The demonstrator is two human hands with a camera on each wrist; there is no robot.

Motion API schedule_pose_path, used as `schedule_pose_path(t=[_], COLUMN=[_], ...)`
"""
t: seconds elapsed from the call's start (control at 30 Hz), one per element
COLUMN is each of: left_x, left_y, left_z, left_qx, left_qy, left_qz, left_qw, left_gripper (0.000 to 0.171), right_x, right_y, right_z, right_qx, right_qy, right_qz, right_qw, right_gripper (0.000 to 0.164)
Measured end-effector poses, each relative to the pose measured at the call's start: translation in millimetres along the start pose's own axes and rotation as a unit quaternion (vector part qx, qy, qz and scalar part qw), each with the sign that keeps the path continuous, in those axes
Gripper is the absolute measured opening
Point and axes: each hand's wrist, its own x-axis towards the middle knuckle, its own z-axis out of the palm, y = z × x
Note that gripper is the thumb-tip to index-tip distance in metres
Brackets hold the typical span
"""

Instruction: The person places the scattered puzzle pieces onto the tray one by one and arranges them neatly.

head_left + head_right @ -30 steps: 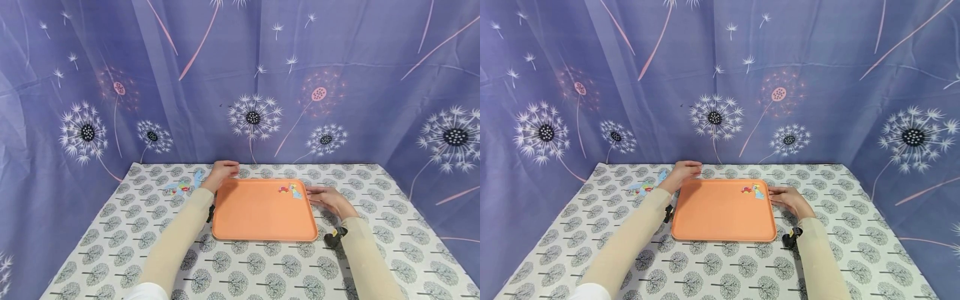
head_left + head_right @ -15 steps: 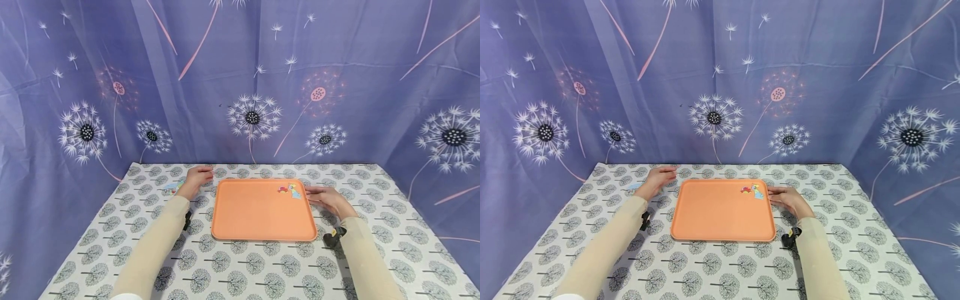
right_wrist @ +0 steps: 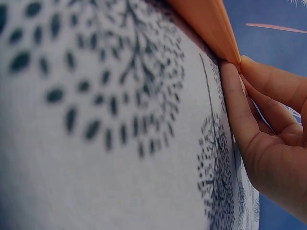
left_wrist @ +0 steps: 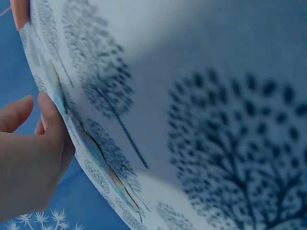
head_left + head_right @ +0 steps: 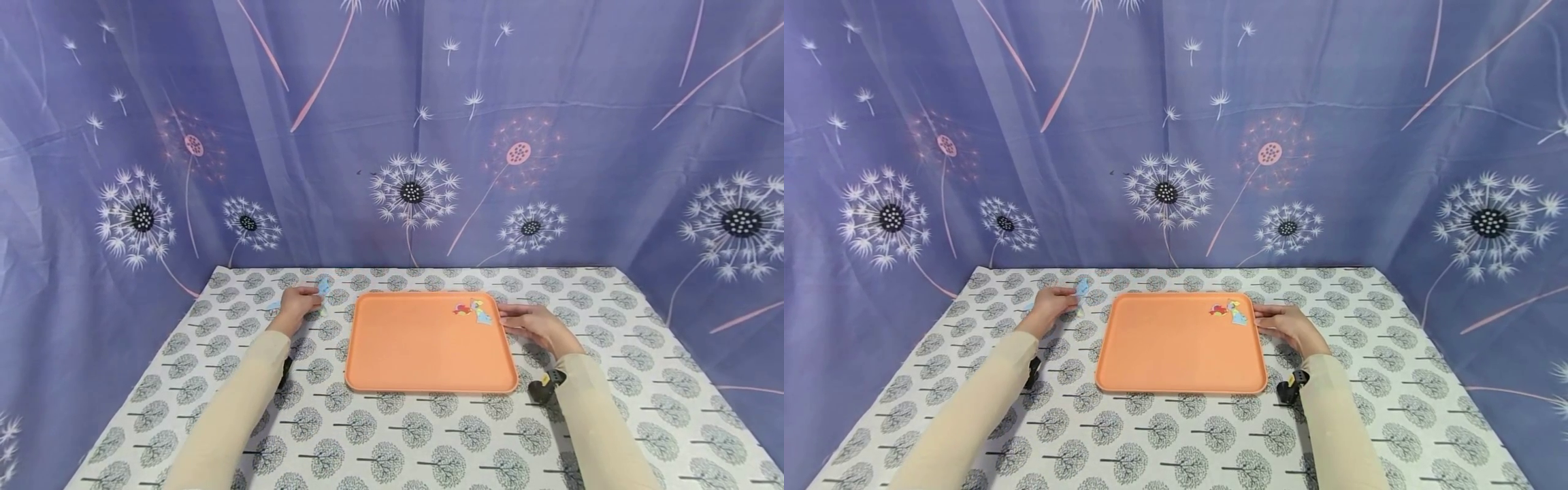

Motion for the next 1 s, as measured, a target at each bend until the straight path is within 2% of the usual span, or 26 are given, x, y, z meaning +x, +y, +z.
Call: schedule_pose_path(t=[0.17,0.37,0.47,0.73,1.0], left_x=[-2.2,-2.5,-2.3,1.2,3.7], left_y=[-3.6,-7.9,-9.1,-8.8,-9.1], left_z=[-2.9,-5.6,-5.9,-3.8,-4.5], left_qx=[0.047,0.11,0.119,0.152,0.168], left_qy=[0.001,-0.013,-0.017,0.001,-0.021], left_qz=[0.008,0.023,0.019,0.004,0.006], left_qw=[0.9989,0.9936,0.9926,0.9884,0.9856], left_gripper=[0.039,0.043,0.043,0.049,0.06], right_x=[0.3,0.5,0.0,-0.1,0.8], right_y=[0.3,0.8,0.5,0.3,1.4], right_z=[-0.5,-0.3,0.0,0.8,0.0], right_qx=[-0.004,-0.006,-0.008,-0.004,0.004], right_qy=[0.0,-0.001,-0.002,-0.001,0.006], right_qz=[0.0,-0.003,-0.004,-0.002,0.007], right_qw=[1.0,1.0,1.0,1.0,1.0], right_gripper=[0.056,0.056,0.057,0.057,0.058])
